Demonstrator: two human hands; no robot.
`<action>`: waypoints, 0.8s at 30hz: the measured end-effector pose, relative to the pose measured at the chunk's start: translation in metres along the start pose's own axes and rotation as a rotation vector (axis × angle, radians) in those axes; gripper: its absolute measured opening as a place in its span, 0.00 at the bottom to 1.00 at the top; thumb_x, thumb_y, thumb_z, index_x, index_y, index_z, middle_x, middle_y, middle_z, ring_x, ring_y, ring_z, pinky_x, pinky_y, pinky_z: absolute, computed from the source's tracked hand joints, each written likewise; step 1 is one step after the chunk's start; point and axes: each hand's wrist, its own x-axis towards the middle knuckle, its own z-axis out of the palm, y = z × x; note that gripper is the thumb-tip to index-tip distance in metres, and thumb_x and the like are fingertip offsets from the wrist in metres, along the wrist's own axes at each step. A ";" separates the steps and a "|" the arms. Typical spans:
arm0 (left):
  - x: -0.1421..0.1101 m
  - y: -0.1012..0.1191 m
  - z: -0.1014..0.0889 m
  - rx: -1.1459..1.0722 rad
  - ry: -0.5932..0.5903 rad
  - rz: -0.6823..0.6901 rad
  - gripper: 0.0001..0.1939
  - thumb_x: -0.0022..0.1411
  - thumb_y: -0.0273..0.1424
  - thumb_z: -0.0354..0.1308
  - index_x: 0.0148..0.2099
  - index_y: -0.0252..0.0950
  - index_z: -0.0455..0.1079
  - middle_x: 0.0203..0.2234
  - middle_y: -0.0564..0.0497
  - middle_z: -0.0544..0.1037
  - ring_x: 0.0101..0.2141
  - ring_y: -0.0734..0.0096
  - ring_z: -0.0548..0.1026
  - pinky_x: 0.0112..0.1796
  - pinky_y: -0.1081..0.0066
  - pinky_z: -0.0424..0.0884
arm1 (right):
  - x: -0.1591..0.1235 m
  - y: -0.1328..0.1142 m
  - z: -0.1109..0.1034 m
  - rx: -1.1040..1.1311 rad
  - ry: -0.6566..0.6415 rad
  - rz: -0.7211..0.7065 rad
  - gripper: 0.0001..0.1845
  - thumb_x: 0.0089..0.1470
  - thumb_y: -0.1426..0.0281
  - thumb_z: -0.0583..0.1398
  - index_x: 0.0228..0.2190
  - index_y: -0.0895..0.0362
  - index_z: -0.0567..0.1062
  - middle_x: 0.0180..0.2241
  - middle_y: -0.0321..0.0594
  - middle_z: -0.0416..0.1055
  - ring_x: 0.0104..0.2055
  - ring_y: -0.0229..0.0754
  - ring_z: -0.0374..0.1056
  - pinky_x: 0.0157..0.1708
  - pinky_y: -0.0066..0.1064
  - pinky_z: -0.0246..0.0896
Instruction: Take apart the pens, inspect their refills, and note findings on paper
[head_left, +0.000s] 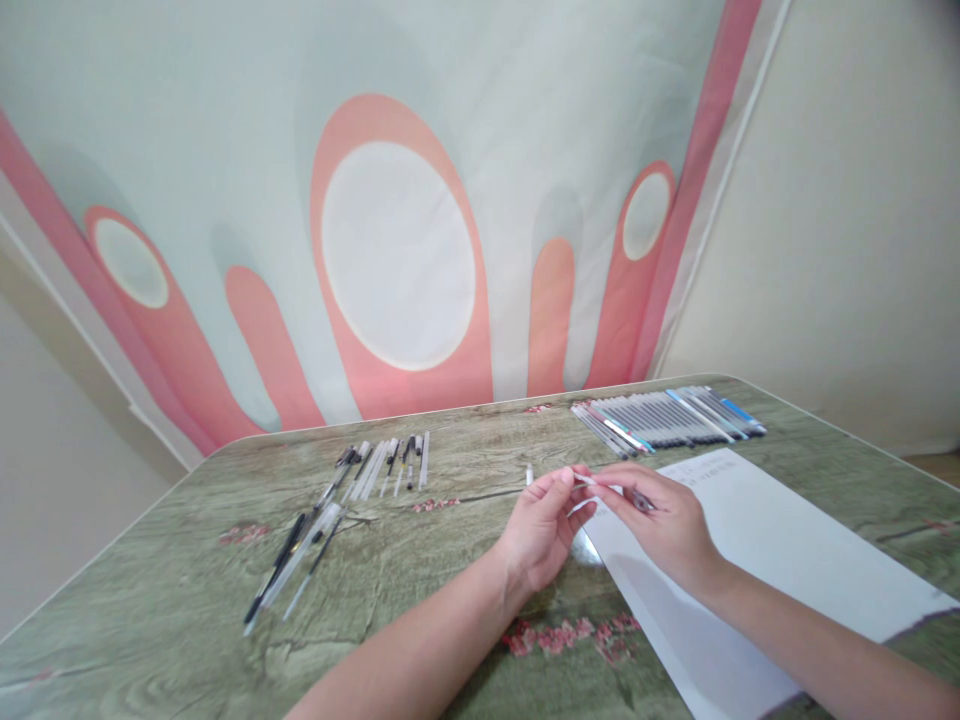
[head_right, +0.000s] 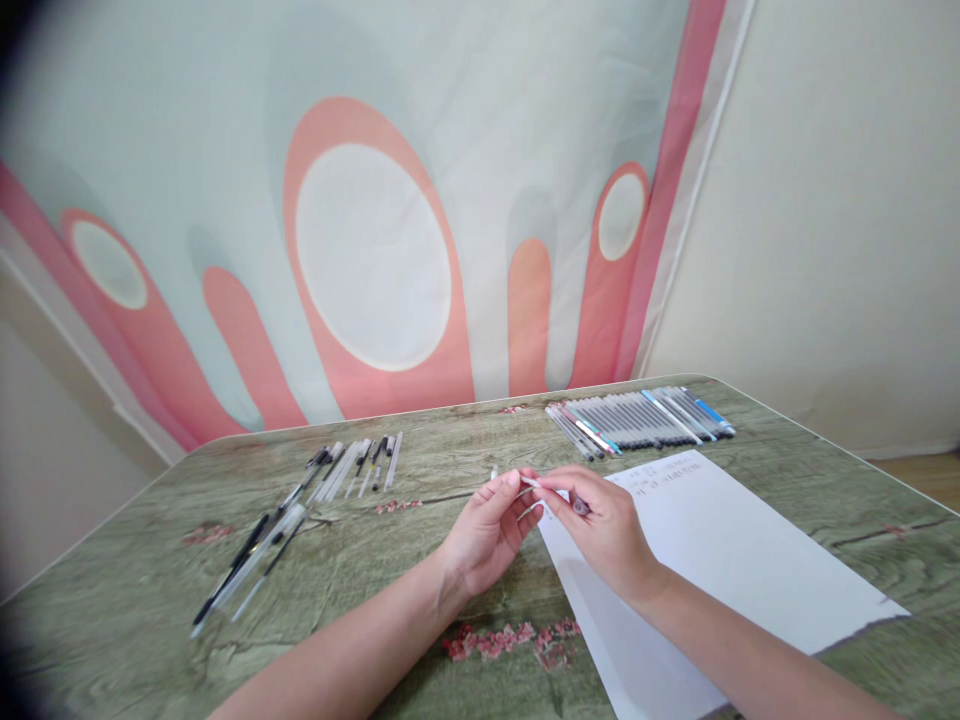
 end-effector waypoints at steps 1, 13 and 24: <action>0.000 0.000 0.000 0.004 -0.002 0.001 0.12 0.48 0.34 0.61 0.34 0.32 0.71 0.30 0.51 0.73 0.31 0.78 0.69 0.37 0.75 0.63 | 0.000 -0.001 0.000 0.004 0.002 0.001 0.05 0.49 0.69 0.58 0.30 0.55 0.74 0.31 0.40 0.72 0.33 0.40 0.68 0.31 0.30 0.64; -0.002 0.004 0.009 0.139 0.004 0.169 0.11 0.49 0.34 0.60 0.32 0.31 0.73 0.24 0.51 0.73 0.28 0.78 0.69 0.37 0.74 0.63 | 0.002 -0.017 -0.004 0.037 0.040 0.056 0.04 0.47 0.68 0.59 0.28 0.54 0.73 0.30 0.38 0.72 0.28 0.37 0.67 0.24 0.28 0.61; -0.007 0.008 0.013 0.355 0.047 0.282 0.12 0.48 0.36 0.60 0.32 0.31 0.73 0.27 0.48 0.74 0.29 0.74 0.69 0.38 0.70 0.64 | 0.005 -0.030 -0.011 0.018 0.062 0.030 0.03 0.47 0.68 0.59 0.27 0.54 0.73 0.28 0.38 0.72 0.27 0.37 0.67 0.23 0.27 0.61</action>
